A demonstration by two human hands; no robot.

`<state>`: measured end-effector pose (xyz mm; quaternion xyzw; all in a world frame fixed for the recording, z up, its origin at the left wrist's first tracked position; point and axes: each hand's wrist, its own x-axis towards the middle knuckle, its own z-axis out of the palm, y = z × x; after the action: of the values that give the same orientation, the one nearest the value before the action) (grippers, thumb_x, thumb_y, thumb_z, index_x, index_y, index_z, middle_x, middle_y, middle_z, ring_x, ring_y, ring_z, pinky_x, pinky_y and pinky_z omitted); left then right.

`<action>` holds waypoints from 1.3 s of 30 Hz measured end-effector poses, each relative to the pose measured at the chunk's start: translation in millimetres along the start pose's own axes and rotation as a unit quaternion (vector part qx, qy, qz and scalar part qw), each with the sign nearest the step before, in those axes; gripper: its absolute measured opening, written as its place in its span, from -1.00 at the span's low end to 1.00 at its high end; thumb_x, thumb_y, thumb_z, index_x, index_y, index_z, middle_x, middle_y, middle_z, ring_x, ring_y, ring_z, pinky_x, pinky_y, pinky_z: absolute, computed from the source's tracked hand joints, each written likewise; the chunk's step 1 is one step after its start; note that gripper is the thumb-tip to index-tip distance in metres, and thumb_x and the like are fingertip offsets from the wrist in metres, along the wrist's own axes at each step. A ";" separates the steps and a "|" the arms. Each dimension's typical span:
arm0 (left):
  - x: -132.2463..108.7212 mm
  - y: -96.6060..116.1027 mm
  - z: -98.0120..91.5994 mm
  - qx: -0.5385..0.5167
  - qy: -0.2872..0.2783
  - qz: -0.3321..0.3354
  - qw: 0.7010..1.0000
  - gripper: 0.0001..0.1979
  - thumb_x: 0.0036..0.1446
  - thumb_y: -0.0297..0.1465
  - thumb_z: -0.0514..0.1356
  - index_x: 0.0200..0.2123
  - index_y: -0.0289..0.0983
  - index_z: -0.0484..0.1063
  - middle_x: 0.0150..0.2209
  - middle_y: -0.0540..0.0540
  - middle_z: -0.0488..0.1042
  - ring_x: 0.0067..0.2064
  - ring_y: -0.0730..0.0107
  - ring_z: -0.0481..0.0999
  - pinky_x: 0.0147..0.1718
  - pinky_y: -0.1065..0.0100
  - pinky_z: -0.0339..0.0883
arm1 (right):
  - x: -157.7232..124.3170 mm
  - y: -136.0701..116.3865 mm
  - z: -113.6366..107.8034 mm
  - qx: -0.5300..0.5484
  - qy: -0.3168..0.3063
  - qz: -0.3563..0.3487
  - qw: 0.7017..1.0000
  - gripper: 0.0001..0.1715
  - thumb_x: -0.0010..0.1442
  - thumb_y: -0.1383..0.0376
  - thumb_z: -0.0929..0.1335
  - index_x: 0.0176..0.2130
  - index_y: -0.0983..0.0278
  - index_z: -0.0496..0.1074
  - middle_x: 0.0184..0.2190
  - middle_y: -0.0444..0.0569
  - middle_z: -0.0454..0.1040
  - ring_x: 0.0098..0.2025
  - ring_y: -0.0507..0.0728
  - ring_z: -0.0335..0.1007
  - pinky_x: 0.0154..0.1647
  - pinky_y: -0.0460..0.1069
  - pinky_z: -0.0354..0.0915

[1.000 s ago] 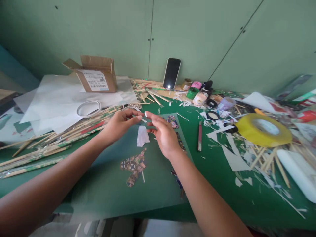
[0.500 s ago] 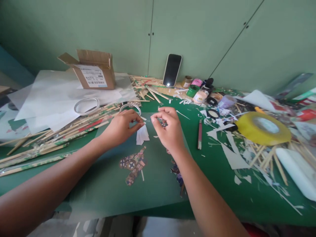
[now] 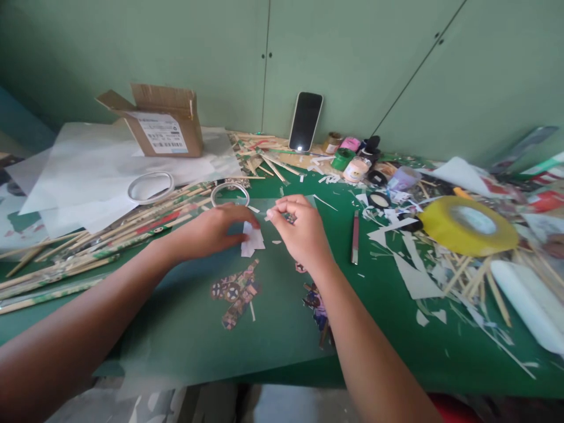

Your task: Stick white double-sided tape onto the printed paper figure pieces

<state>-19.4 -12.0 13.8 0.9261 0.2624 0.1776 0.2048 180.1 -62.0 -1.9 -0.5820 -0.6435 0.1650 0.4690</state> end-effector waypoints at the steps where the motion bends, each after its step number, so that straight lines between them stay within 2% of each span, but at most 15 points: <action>1: -1.0 -0.9 -1.4 0.015 -0.034 0.022 0.999 -0.80 0.14 -0.48 0.19 -0.16 -0.18 0.52 -0.09 -0.05 0.55 -0.05 0.33 0.48 -0.02 0.25 0.32 | 0.1 0.9 -0.3 0.008 -0.025 0.025 0.999 -0.79 0.12 0.17 0.38 -0.45 0.23 0.51 -0.21 0.04 0.51 -0.15 0.20 0.44 -0.19 0.11 0.32; 3: -2.7 1.4 -2.2 0.063 -0.058 0.020 0.996 -0.84 0.14 -0.44 0.21 -0.22 -0.14 0.56 -0.07 -0.04 0.55 -0.04 0.29 0.48 -0.02 0.22 0.33 | -0.7 1.9 -0.8 0.010 -0.065 0.057 0.996 -0.80 0.09 0.17 0.40 -0.48 0.22 0.53 -0.20 0.04 0.53 -0.08 0.23 0.44 -0.14 0.14 0.32; 5: -3.7 8.0 0.0 0.129 -0.041 -0.018 0.991 -0.84 0.13 -0.40 0.24 -0.22 -0.13 0.57 -0.13 -0.05 0.55 -0.07 0.25 0.49 -0.06 0.21 0.34 | -2.7 1.6 -1.6 -0.003 -0.090 0.072 0.993 -0.80 0.07 0.18 0.42 -0.52 0.20 0.53 -0.20 0.03 0.55 -0.05 0.25 0.44 -0.07 0.16 0.32; 8: -4.0 19.2 6.2 0.211 -0.012 -0.083 0.974 -0.84 0.10 -0.33 0.28 -0.21 -0.16 0.57 -0.25 -0.09 0.55 -0.14 0.17 0.52 -0.11 0.19 0.36 | -7.3 0.9 -2.1 -0.021 -0.125 0.077 0.989 -0.78 0.07 0.17 0.43 -0.55 0.16 0.55 -0.19 0.02 0.57 -0.16 0.21 0.48 -0.10 0.15 0.35; 11: -3.4 24.3 10.4 0.244 0.004 -0.126 0.961 -0.80 0.09 -0.26 0.29 -0.27 -0.25 0.56 -0.31 -0.16 0.54 -0.17 0.07 0.54 -0.12 0.11 0.36 | -11.5 1.8 0.9 -0.038 -0.136 0.067 0.988 -0.79 0.07 0.16 0.43 -0.55 0.14 0.57 -0.22 0.00 0.58 -0.25 0.18 0.50 -0.19 0.12 0.38; 13: -2.9 22.6 9.8 0.244 0.013 -0.127 0.961 -0.79 0.13 -0.28 0.26 -0.24 -0.29 0.55 -0.27 -0.20 0.54 -0.14 0.03 0.53 -0.11 0.08 0.36 | -12.8 2.7 3.7 -0.055 -0.131 0.067 0.988 -0.82 0.04 0.19 0.45 -0.55 0.14 0.56 -0.25 -0.01 0.59 -0.25 0.19 0.50 -0.17 0.13 0.37; 15: -2.9 17.7 6.7 0.212 0.011 -0.086 0.973 -0.80 0.18 -0.39 0.20 -0.14 -0.28 0.53 -0.16 -0.20 0.54 -0.05 0.07 0.51 -0.06 0.10 0.36 | -12.7 2.9 5.0 -0.066 -0.129 0.077 0.987 -0.84 0.02 0.20 0.46 -0.55 0.15 0.56 -0.26 0.00 0.59 -0.24 0.22 0.50 -0.14 0.16 0.36; 17: -3.7 12.0 3.0 0.150 -0.018 -0.020 0.988 -0.75 0.19 -0.48 0.16 -0.08 -0.20 0.52 -0.02 -0.13 0.52 0.02 0.17 0.48 0.00 0.16 0.36 | -11.5 2.1 3.5 -0.062 -0.130 0.090 0.985 -0.83 0.04 0.21 0.45 -0.55 0.16 0.55 -0.25 0.01 0.59 -0.23 0.23 0.51 -0.13 0.18 0.36; 19: -5.0 8.9 0.9 0.107 -0.048 0.013 0.993 -0.74 0.18 -0.48 0.18 -0.11 -0.11 0.56 0.06 -0.03 0.50 0.04 0.24 0.48 0.04 0.21 0.35 | -9.9 0.9 0.0 -0.048 -0.129 0.094 0.986 -0.81 0.07 0.21 0.43 -0.54 0.16 0.55 -0.25 0.01 0.58 -0.20 0.22 0.51 -0.12 0.16 0.36; 21: -6.2 10.6 1.8 0.116 -0.053 -0.010 0.992 -0.78 0.16 -0.42 0.22 -0.15 -0.07 0.58 0.03 0.00 0.52 0.02 0.23 0.49 0.02 0.21 0.37 | -8.6 0.0 -3.4 -0.034 -0.129 0.089 0.987 -0.81 0.08 0.21 0.43 -0.53 0.16 0.55 -0.23 0.01 0.58 -0.16 0.23 0.50 -0.09 0.16 0.35; 27: -5.3 29.3 12.4 0.223 -0.011 -0.136 0.965 -0.82 0.15 -0.33 0.24 -0.20 -0.15 0.61 -0.23 -0.14 0.52 -0.14 0.09 0.51 -0.17 0.17 0.43 | -10.2 2.4 0.2 -0.077 -0.159 0.082 0.981 -0.88 0.03 0.22 0.47 -0.52 0.16 0.57 -0.14 0.03 0.54 -0.06 0.30 0.41 0.02 0.29 0.24; 31: -3.5 30.2 14.5 0.212 -0.016 -0.150 0.966 -0.82 0.16 -0.32 0.22 -0.19 -0.15 0.60 -0.21 -0.15 0.50 -0.12 0.08 0.50 -0.16 0.16 0.42 | -14.1 2.8 8.1 -0.106 -0.155 0.080 0.979 -0.88 0.06 0.23 0.46 -0.49 0.16 0.58 -0.13 0.02 0.53 -0.08 0.31 0.36 -0.02 0.29 0.24; 39: -4.2 22.9 15.0 0.165 -0.003 -0.161 0.973 -0.84 0.12 -0.34 0.24 -0.22 -0.14 0.59 -0.20 -0.10 0.50 -0.08 0.11 0.49 -0.08 0.16 0.40 | -18.1 -0.2 13.9 -0.162 -0.147 0.052 0.974 -0.83 0.00 0.20 0.52 -0.56 0.16 0.55 -0.13 0.02 0.51 -0.07 0.33 0.33 -0.04 0.31 0.22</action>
<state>-6.7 -36.4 10.9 0.8931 0.4333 0.0941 0.0758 166.9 -73.7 -16.2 -0.6522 -0.6924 0.1666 0.2598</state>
